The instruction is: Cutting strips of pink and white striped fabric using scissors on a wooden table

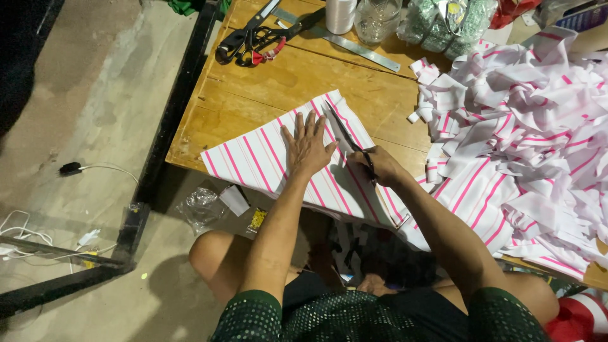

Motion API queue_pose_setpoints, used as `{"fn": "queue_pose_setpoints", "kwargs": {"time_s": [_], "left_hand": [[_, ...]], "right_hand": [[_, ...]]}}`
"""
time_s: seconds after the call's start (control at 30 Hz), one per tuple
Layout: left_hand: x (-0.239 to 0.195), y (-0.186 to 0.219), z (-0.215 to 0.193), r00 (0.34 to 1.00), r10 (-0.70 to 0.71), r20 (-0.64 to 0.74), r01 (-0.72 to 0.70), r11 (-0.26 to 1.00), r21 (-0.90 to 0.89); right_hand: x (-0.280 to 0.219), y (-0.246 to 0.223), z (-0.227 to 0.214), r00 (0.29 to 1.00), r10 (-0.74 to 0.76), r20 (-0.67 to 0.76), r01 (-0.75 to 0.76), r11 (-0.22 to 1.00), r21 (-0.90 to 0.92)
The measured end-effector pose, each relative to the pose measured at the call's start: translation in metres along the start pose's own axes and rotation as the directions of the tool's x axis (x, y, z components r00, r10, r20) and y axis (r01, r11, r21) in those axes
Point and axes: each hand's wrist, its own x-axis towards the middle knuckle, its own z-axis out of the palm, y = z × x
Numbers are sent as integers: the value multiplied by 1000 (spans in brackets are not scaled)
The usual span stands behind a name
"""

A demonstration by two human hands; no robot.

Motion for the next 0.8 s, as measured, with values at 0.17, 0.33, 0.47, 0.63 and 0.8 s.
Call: {"fn": "queue_pose_setpoints", "kwargs": {"time_s": [0.17,0.33,0.47,0.63,0.8], "left_hand": [[0,1,-1,1000,-6,-7,6,1000,22],[1,0,0,1000,-15,2,15,1000,10],[2,0,1,1000,-27,7,27,1000,16],[1,2,-1,999,-30,9,30,999,22],[0,1,1,1000,-26,0,26,999,26]], "right_hand": [[-15,-17,-3,1000,9,-12,-9,1000,-2],[-2,-9,-9,999,9,40,-8,999,-36],[-4,-9,-7,997,-1,71,-1,1000,31],[-20,-37,-6,996,-23,90,20,999,30],[4,-19,2,998,-36,49,31,996,89]]}}
